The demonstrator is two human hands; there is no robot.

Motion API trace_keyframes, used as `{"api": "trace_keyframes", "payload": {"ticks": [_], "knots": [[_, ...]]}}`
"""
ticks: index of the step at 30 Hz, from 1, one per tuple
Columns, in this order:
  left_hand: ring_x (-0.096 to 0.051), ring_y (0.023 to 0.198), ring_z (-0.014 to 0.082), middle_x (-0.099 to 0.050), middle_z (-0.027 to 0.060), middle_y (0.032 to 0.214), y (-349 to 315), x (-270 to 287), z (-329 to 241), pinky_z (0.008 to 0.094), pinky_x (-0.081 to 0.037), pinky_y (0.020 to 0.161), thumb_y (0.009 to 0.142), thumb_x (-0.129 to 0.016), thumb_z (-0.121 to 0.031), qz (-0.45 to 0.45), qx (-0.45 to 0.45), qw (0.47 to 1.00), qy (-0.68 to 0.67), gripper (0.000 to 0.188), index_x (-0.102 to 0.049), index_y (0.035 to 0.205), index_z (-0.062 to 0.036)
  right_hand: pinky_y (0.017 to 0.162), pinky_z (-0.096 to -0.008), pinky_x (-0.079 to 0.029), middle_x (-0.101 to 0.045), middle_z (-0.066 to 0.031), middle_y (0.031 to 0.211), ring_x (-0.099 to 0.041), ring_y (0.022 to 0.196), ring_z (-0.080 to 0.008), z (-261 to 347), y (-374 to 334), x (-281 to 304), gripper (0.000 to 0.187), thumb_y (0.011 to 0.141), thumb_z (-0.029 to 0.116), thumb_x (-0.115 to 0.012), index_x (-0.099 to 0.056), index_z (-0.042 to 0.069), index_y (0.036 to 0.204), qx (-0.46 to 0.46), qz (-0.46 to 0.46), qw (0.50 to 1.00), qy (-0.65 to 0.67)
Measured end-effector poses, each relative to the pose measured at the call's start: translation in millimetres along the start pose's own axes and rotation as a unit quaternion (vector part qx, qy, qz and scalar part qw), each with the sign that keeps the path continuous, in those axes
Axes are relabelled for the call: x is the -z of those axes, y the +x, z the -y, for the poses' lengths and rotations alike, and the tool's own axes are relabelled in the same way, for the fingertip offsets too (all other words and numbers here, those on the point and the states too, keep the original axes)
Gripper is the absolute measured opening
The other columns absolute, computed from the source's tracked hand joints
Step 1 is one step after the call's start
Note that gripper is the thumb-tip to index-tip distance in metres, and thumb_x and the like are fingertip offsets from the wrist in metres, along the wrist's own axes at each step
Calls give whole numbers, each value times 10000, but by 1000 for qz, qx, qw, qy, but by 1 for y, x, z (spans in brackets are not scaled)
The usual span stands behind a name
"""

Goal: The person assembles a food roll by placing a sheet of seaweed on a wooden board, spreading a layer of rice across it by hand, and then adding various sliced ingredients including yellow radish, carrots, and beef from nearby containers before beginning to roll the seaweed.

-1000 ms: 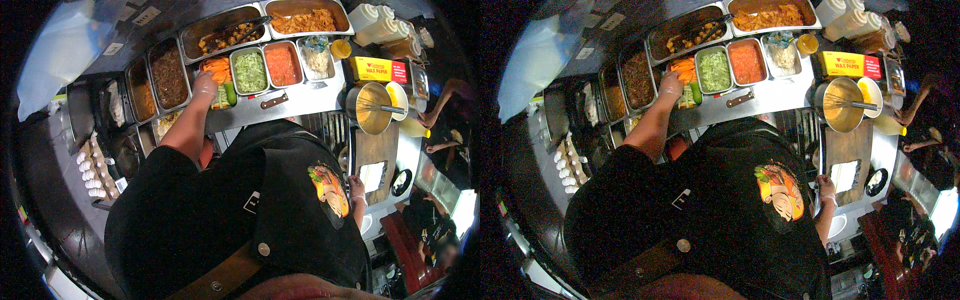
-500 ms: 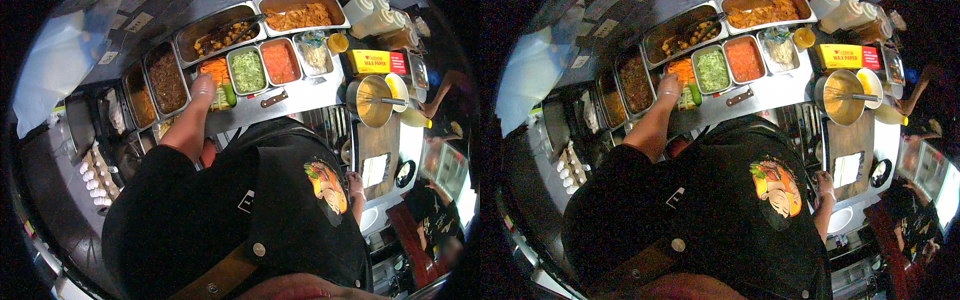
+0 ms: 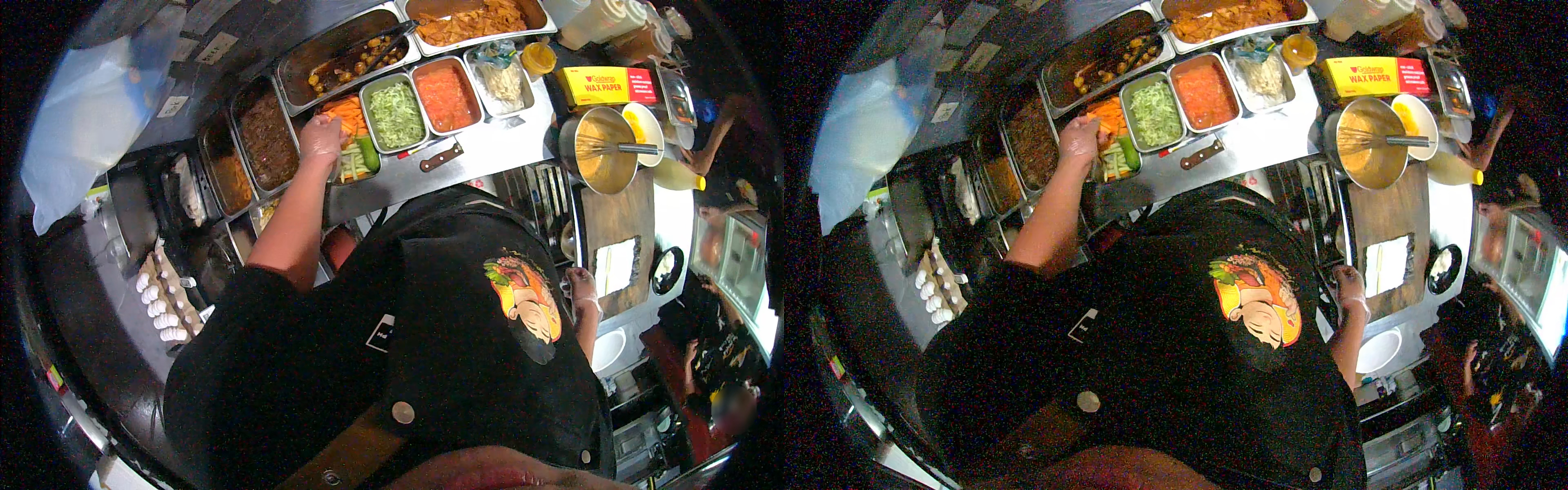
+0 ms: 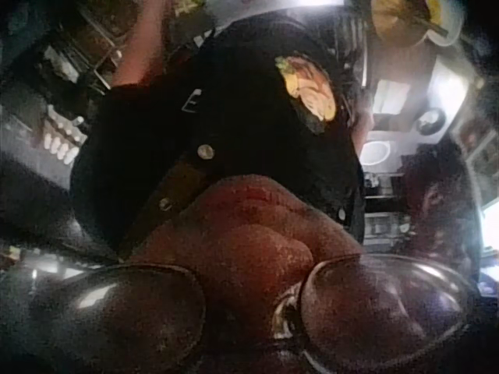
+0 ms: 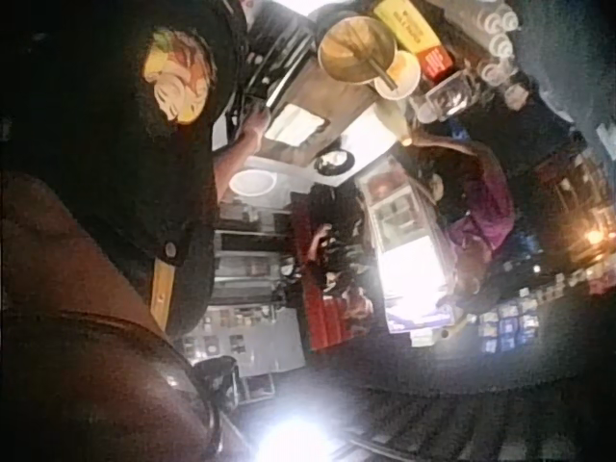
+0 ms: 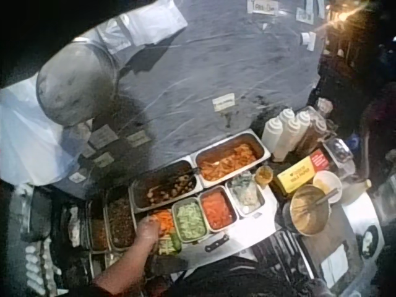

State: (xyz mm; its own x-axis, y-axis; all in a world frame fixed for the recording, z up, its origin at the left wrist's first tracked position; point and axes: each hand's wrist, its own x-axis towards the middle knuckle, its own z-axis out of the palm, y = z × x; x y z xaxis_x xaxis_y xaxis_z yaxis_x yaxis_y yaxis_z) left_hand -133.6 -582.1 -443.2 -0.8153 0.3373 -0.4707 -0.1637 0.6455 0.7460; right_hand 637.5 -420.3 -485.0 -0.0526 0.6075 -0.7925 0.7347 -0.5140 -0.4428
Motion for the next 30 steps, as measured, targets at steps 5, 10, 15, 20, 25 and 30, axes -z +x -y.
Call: {"api": "trace_keyframes", "payload": {"ticks": [5, 10, 15, 20, 25, 30], "knots": [[-710, 914, 173, -685, 70, 1042, -71, -1, -61, 342, -626, 837, 1104, -719, -206, 168, 37, 955, -242, 210, -654, 1186, -24, 942, -407, -565, -804, -144, 1130, -754, 1053, -279, 87, -29, -7, 395, 1064, 416, -734, -761, 43, 1191, 101, -90, 960, -244], [-722, 919, 151, -702, 74, 1075, -145, -91, -135, 325, -627, 817, 1129, -681, -184, 372, -53, 916, -143, 233, -662, 1271, -1, 1064, -402, -568, -768, -126, 1259, -734, 1147, -260, 264, -106, -29, 409, 1106, 386, -669, -762, 39, 1302, 257, 39, 962, -84], [-733, 879, 143, -757, 90, 1078, -217, -206, -156, 303, -612, 799, 1135, -652, -122, 515, -82, 847, -105, 194, -668, 1256, 29, 895, -396, -603, -767, -128, 1053, -758, 982, -263, 302, -114, -46, 424, 1024, 329, -799, -692, 71, 1344, 420, -7, 907, -41], [-744, 901, 147, -759, 108, 1091, -300, -316, -166, 306, -622, 839, 1121, -679, -109, 594, -97, 799, -18, 192, -668, 1247, 35, 908, -472, -609, -802, -195, 1044, -784, 993, -367, 226, -115, 7, 349, 1042, 384, -711, -770, 56, 1145, 292, -98, 950, 58], [-743, 934, 174, -759, 99, 1075, -350, -419, -134, 319, -610, 890, 1086, -738, -139, 664, -106, 738, 57, 221, -681, 1226, 22, 924, -436, -603, -802, -177, 1069, -781, 1002, -312, 106, -96, 57, 375, 1085, 389, -674, -776, 65, 1244, 189, -192, 959, 92], [-769, 930, 162, -791, 100, 1057, -378, -540, -94, 312, -605, 865, 1073, -722, -131, 660, -199, 697, 197, 216, -721, 1235, 12, 1011, -460, -578, -797, -203, 1227, -756, 1149, -380, -44, -66, 112, 381, 1104, 378, -622, -773, 70, 1272, 78, -301, 950, -26]]}}
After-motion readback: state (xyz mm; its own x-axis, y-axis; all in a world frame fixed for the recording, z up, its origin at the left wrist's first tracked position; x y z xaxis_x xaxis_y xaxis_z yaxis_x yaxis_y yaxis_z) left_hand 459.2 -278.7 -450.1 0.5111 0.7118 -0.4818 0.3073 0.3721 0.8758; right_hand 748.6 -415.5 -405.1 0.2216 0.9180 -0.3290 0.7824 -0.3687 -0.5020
